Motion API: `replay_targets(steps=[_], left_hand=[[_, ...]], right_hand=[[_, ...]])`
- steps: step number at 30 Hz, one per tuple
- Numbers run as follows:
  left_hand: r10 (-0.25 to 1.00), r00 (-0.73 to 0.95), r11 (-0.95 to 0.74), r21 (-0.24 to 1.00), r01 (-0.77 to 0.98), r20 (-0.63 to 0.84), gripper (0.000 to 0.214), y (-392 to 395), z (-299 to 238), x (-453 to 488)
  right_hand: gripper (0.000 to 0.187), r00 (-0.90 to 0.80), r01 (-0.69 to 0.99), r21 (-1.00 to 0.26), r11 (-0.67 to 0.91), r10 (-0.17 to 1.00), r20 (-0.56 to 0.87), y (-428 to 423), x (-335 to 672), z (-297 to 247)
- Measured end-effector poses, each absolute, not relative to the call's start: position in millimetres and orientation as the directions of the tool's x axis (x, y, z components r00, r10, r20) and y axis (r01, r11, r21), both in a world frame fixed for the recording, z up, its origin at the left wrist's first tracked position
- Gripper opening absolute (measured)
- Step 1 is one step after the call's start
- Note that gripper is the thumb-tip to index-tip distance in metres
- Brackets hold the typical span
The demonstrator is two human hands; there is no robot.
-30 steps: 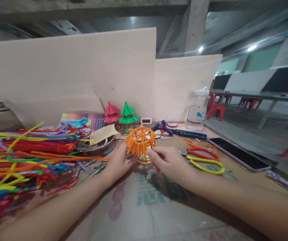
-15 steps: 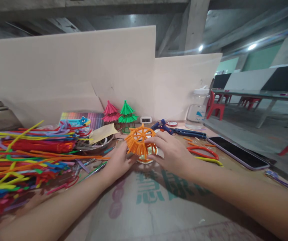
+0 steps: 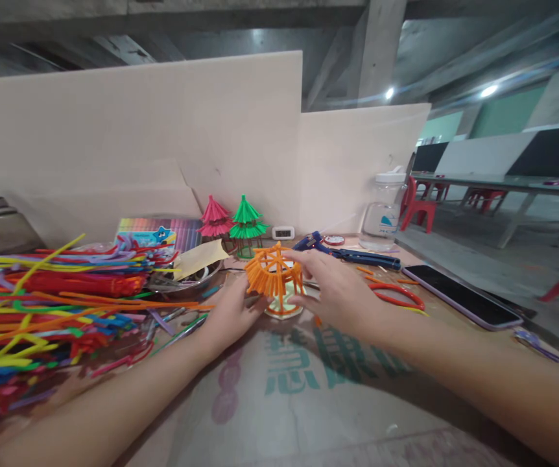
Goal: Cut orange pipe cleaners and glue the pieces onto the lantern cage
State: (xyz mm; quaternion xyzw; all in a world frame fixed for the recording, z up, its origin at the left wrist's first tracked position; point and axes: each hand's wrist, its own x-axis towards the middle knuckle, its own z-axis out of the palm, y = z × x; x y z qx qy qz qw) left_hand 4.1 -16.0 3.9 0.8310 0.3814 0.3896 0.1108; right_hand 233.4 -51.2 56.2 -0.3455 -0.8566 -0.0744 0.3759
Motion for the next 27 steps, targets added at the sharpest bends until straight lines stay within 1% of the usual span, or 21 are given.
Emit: replay_targets(steps=[1,3,4,5,7,10,14,19,23,27], left_hand=[[0.739,0.397,-0.667,0.509,0.544,0.544,0.045,-15.4,3.2,4.1],[0.779,0.377,-0.623,0.559,0.547,0.500,0.041,-15.0,3.0,4.7],[0.795,0.367,-0.603,0.571,0.556,0.483,0.038,-15.3,3.6,5.2],[0.806,0.356,-0.588,0.573,0.571,0.473,0.036,-15.7,4.7,5.7],[0.814,0.340,-0.573,0.560,0.598,0.471,0.032,-16.9,7.2,6.7],[0.809,0.332,-0.577,0.546,0.607,0.485,0.031,-17.0,8.5,6.6],[0.801,0.345,-0.589,0.535,0.606,0.489,0.035,-13.5,2.9,3.6],[0.805,0.349,-0.580,0.511,0.635,0.480,0.035,-13.2,0.8,1.9],[0.831,0.342,-0.545,0.520,0.658,0.439,0.035,-15.7,5.3,3.6],[0.847,0.333,-0.523,0.542,0.658,0.414,0.035,-15.7,6.0,4.4]], right_hand=[[0.043,-0.463,0.654,-0.148,0.742,0.548,0.697,-47.2,237.4,58.9],[0.018,-0.429,0.677,-0.171,0.716,0.572,0.699,-34.0,248.2,62.2],[0.014,-0.408,0.703,-0.183,0.688,0.600,0.688,-25.2,254.7,62.1],[0.022,-0.372,0.736,-0.201,0.646,0.635,0.677,-15.4,261.6,60.4],[0.031,-0.301,0.806,-0.265,0.530,0.751,0.587,5.1,276.0,52.6],[0.026,-0.185,0.820,-0.419,0.391,0.872,0.453,30.6,295.2,35.5],[0.039,-0.163,0.811,-0.474,0.344,0.909,0.383,50.4,308.4,20.3],[0.050,-0.139,0.812,-0.516,0.272,0.949,0.282,79.4,306.3,17.9],[0.040,-0.124,0.816,-0.537,0.212,0.973,0.196,107.5,293.7,14.6],[0.033,-0.094,0.825,-0.539,0.167,0.983,0.161,117.7,281.7,9.4]])
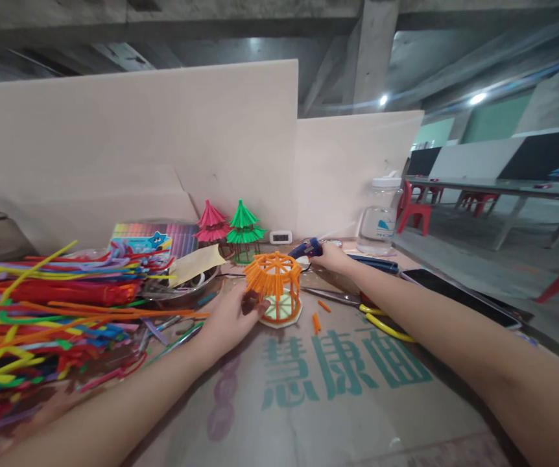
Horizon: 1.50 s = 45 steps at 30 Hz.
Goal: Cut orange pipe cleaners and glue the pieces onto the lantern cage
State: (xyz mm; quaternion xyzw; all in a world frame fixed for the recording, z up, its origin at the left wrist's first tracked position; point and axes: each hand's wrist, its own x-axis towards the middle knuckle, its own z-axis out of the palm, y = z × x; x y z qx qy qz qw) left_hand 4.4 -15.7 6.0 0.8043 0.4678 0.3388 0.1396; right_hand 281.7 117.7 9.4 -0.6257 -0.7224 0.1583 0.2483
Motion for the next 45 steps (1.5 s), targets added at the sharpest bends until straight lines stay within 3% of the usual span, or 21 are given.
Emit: replay_targets(steps=[9,13,17,21,29,34,40,45], left_hand=[[0.827,0.350,-0.561,0.614,0.554,0.440,0.040,-11.4,-1.6,3.5],[0.824,0.316,-0.564,0.626,0.539,0.471,0.046,-10.7,-1.5,3.8],[0.829,0.259,-0.550,0.635,0.542,0.496,0.047,-9.0,-2.9,3.0],[0.832,0.271,-0.551,0.668,0.501,0.484,0.046,-8.7,-3.4,2.9],[0.839,0.220,-0.521,0.618,0.589,0.498,0.044,-15.2,4.1,5.9],[0.841,0.200,-0.507,0.605,0.614,0.503,0.042,-14.1,3.0,5.3],[0.832,0.212,-0.512,0.560,0.652,0.513,0.044,-11.4,0.2,2.0],[0.814,0.238,-0.540,0.540,0.645,0.530,0.044,-11.1,-0.2,1.4]], right_hand=[[0.018,-0.090,0.687,-0.692,0.225,0.970,0.226,80.7,292.7,30.5],[0.023,-0.115,0.533,-0.777,0.335,0.938,0.326,48.5,291.3,33.5],[0.025,-0.080,0.381,-0.780,0.496,0.858,0.507,-5.6,286.2,31.2],[0.014,-0.085,0.454,-0.685,0.570,0.793,0.603,-54.1,278.8,32.2],[0.015,-0.106,0.488,-0.711,0.506,0.843,0.528,-62.2,273.1,18.8],[0.015,-0.097,0.591,-0.627,0.508,0.816,0.570,-59.7,274.3,8.2],[0.027,-0.065,0.503,-0.681,0.531,0.810,0.583,-59.1,272.7,3.9],[0.025,-0.065,0.512,-0.679,0.526,0.812,0.579,-59.7,272.9,4.3]])
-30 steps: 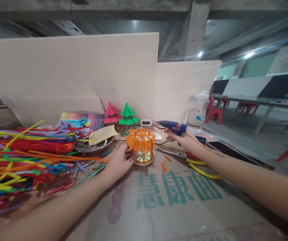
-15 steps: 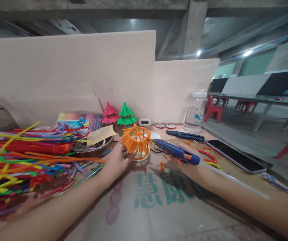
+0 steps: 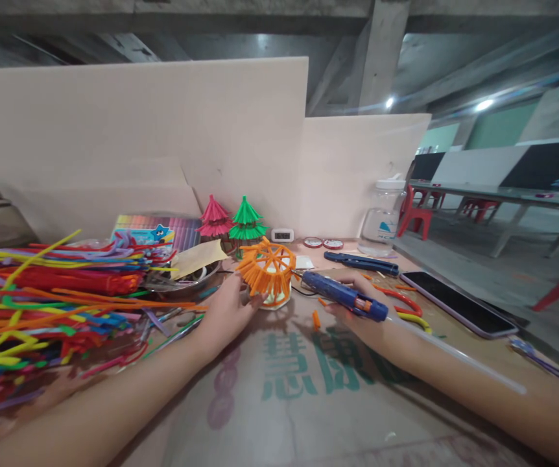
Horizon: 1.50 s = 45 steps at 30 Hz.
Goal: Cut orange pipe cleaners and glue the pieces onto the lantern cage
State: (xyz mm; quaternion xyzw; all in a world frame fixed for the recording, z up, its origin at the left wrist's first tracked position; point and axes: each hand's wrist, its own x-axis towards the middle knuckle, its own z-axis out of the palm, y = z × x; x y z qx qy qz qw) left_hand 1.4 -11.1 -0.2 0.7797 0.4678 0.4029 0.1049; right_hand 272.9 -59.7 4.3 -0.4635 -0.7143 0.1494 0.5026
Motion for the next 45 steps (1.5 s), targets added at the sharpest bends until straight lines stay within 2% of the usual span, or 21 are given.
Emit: replay_targets(steps=[7,28,35,45], left_hand=[[0.779,0.277,-0.595,0.522,0.611,0.563,0.045,-7.9,-5.2,-1.5],[0.776,0.302,-0.597,0.492,0.634,0.554,0.041,-8.6,-3.5,-2.9],[0.773,0.305,-0.609,0.515,0.603,0.556,0.042,-8.7,-4.6,-1.6],[0.790,0.269,-0.582,0.538,0.609,0.551,0.041,-11.6,-1.0,0.0]], right_hand=[[0.024,-0.043,0.579,-0.647,0.496,0.811,0.583,-59.0,272.6,4.8],[0.024,-0.031,0.606,-0.646,0.463,0.826,0.563,-58.4,272.4,4.2],[0.026,0.005,0.640,-0.656,0.400,0.851,0.525,-55.0,273.4,-0.4],[0.023,-0.014,0.618,-0.669,0.413,0.857,0.516,-56.2,273.9,0.9]])
